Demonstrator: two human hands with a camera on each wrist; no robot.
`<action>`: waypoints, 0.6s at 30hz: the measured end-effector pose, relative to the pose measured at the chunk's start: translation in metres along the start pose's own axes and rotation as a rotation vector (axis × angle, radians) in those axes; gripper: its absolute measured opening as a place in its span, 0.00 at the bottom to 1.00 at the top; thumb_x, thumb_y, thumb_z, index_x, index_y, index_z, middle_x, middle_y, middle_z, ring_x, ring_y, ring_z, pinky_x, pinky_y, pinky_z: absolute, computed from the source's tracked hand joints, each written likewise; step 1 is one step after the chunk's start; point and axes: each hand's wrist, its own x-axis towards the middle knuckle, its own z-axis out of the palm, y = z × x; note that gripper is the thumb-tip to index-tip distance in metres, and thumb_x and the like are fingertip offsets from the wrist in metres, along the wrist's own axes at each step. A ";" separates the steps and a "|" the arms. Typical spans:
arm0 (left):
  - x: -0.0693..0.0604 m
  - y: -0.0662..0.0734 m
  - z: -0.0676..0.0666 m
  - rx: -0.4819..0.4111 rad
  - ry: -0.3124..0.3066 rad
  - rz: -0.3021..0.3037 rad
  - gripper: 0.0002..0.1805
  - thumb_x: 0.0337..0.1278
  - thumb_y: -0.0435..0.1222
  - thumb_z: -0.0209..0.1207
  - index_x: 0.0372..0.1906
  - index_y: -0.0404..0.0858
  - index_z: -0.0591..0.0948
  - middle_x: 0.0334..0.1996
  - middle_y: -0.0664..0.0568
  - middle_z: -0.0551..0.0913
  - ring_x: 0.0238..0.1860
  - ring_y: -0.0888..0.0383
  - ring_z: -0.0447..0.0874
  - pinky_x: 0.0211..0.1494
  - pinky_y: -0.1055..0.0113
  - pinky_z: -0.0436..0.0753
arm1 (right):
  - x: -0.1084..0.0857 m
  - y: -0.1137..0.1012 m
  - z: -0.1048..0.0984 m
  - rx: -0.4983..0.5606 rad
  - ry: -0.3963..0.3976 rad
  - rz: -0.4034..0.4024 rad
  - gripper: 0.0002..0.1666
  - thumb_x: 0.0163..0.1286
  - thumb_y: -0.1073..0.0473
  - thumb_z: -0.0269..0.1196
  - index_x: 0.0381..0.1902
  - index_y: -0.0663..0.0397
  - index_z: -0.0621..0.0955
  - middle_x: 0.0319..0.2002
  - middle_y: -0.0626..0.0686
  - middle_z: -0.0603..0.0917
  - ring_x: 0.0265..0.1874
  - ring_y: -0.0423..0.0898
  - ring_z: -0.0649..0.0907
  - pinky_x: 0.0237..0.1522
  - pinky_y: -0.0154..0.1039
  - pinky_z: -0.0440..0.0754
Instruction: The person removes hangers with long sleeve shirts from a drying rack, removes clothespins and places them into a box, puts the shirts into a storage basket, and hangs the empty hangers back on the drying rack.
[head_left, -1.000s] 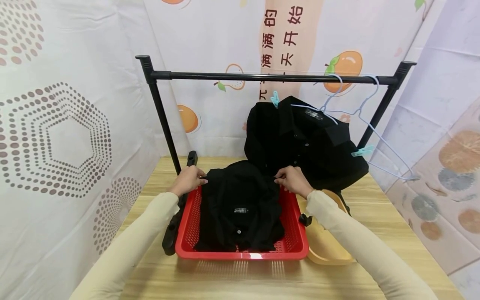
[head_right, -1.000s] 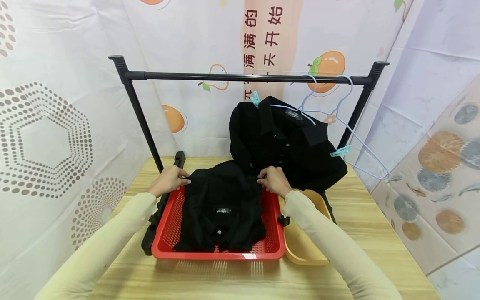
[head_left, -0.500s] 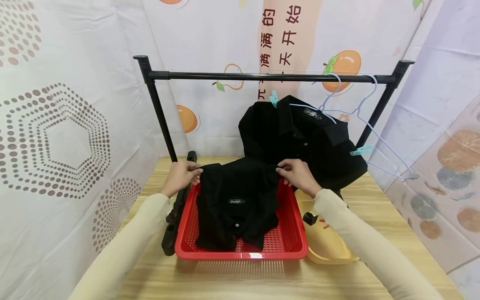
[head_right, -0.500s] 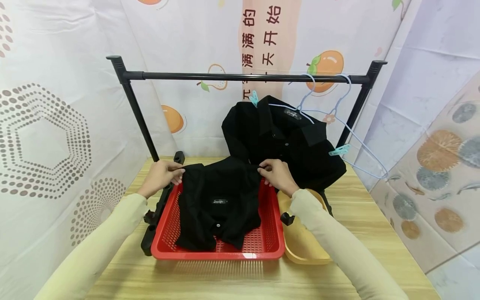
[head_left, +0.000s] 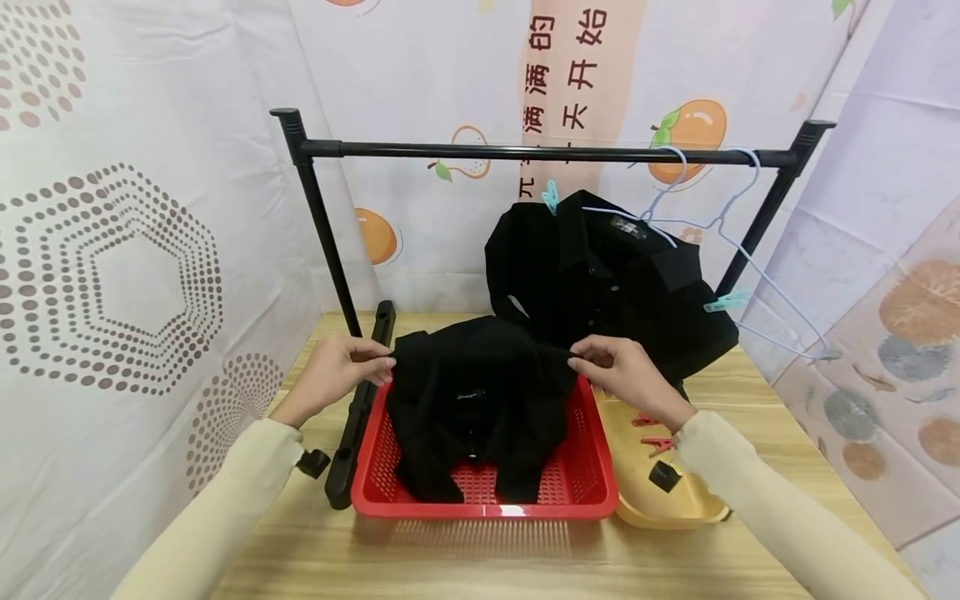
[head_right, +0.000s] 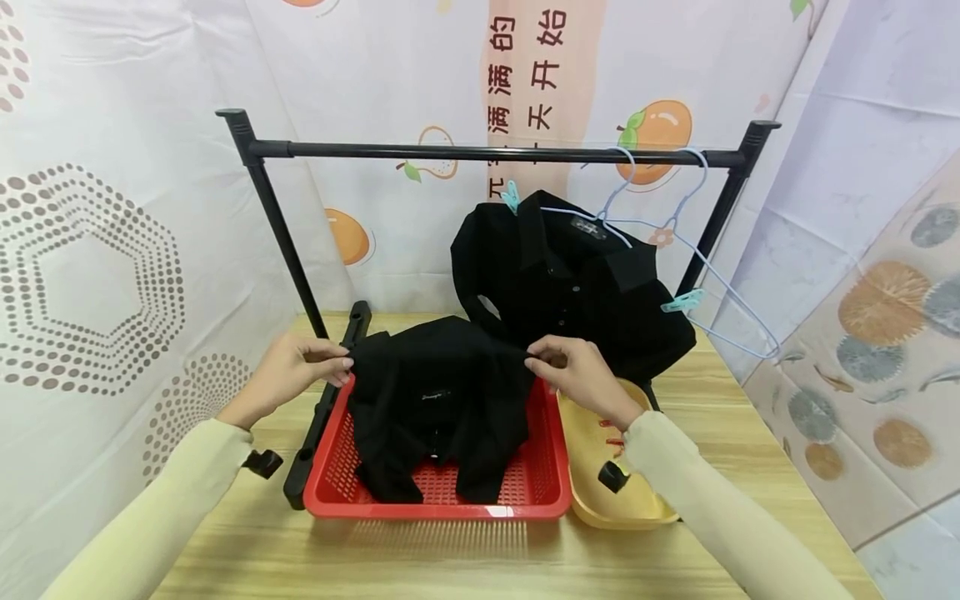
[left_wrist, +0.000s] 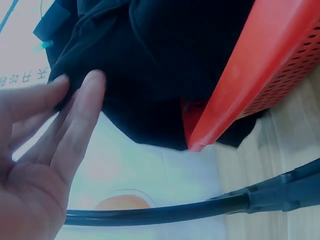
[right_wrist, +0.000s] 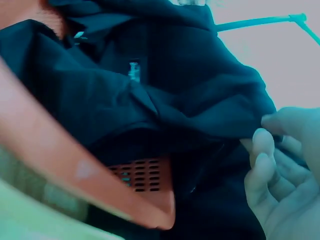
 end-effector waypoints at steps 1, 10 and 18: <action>-0.004 0.000 0.000 0.021 -0.033 0.013 0.11 0.68 0.37 0.67 0.48 0.34 0.89 0.29 0.52 0.90 0.31 0.48 0.91 0.36 0.63 0.87 | -0.004 0.001 0.001 -0.021 -0.013 -0.040 0.10 0.74 0.54 0.67 0.50 0.47 0.85 0.36 0.54 0.85 0.26 0.48 0.81 0.27 0.38 0.81; -0.025 -0.012 0.020 0.288 -0.333 0.281 0.03 0.60 0.34 0.72 0.37 0.46 0.91 0.35 0.63 0.87 0.34 0.68 0.84 0.37 0.68 0.84 | -0.040 0.017 0.023 -0.243 -0.232 -0.311 0.07 0.69 0.60 0.72 0.44 0.46 0.89 0.39 0.40 0.87 0.35 0.40 0.80 0.39 0.37 0.83; -0.029 -0.013 0.045 0.394 -0.499 0.427 0.05 0.54 0.28 0.73 0.30 0.41 0.91 0.30 0.62 0.85 0.30 0.71 0.79 0.37 0.73 0.81 | -0.050 0.016 0.043 -0.471 -0.295 -0.344 0.08 0.62 0.58 0.77 0.38 0.40 0.90 0.36 0.36 0.87 0.41 0.42 0.71 0.43 0.44 0.67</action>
